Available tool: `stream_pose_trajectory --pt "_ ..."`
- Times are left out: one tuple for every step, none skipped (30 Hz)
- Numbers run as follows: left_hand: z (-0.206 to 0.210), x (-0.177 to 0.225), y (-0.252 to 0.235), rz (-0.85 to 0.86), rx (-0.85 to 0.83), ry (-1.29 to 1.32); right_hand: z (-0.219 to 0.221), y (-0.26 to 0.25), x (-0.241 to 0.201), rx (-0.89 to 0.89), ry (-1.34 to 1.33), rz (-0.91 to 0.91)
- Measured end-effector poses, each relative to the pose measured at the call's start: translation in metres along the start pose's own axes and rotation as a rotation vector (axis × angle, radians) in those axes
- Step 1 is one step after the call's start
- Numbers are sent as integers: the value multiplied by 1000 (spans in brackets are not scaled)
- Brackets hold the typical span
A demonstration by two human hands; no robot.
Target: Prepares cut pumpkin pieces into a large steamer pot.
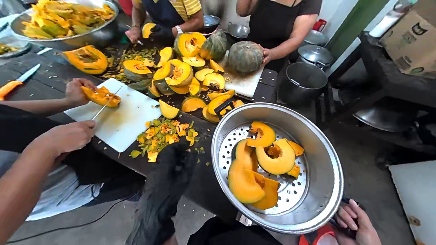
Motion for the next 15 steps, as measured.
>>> stream_pose_trajectory --pt "-2 -11 -2 -59 -33 -41 0 1 0 -16 5 5" --pt "0 -23 -7 -98 -69 -78 -1 1 -1 -32 24 5" --pt "4 -36 -16 -122 -100 -108 -3 -1 -2 -43 40 -1" --pt "11 -46 -28 -135 -120 -132 -4 -2 -2 -52 49 -6" --pt "20 -55 -44 -132 -127 -141 -6 -3 -2 -58 52 -10" --pt "31 -62 -65 -116 -139 -141 -6 -2 -3 -58 57 -13" --pt "43 -68 -90 -106 -167 -147 -5 -1 -4 -49 60 -16" --pt "56 -71 -119 -138 -217 -157 -4 -1 -5 -40 65 -15" --pt "71 -78 -149 -171 -253 -188 -4 -1 -5 -38 72 -18" --pt "88 -90 -177 -202 -266 -244 -5 -1 -5 -39 74 -28" --pt "104 -106 -202 -232 -280 -307 -5 0 -4 -37 56 -31" --pt "118 -123 -222 -278 -303 -357 -7 0 -3 -34 23 -26" --pt "129 -140 -237 -325 -316 -388 -7 1 -2 -36 -8 -23" --pt "136 -153 -248 -363 -326 -412 -7 2 -2 -39 -27 -23" --pt "141 -163 -253 -389 -339 -424 -7 4 -1 -38 -29 -25"
Point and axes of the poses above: each hand's wrist, its own y-axis away from the middle knuckle, its own z-axis out of the palm, x = y × z, the point moved 2 cm from there along -y, towards the middle knuckle, and after that the axes turned 10 degrees about z, right-handed, at the moved point
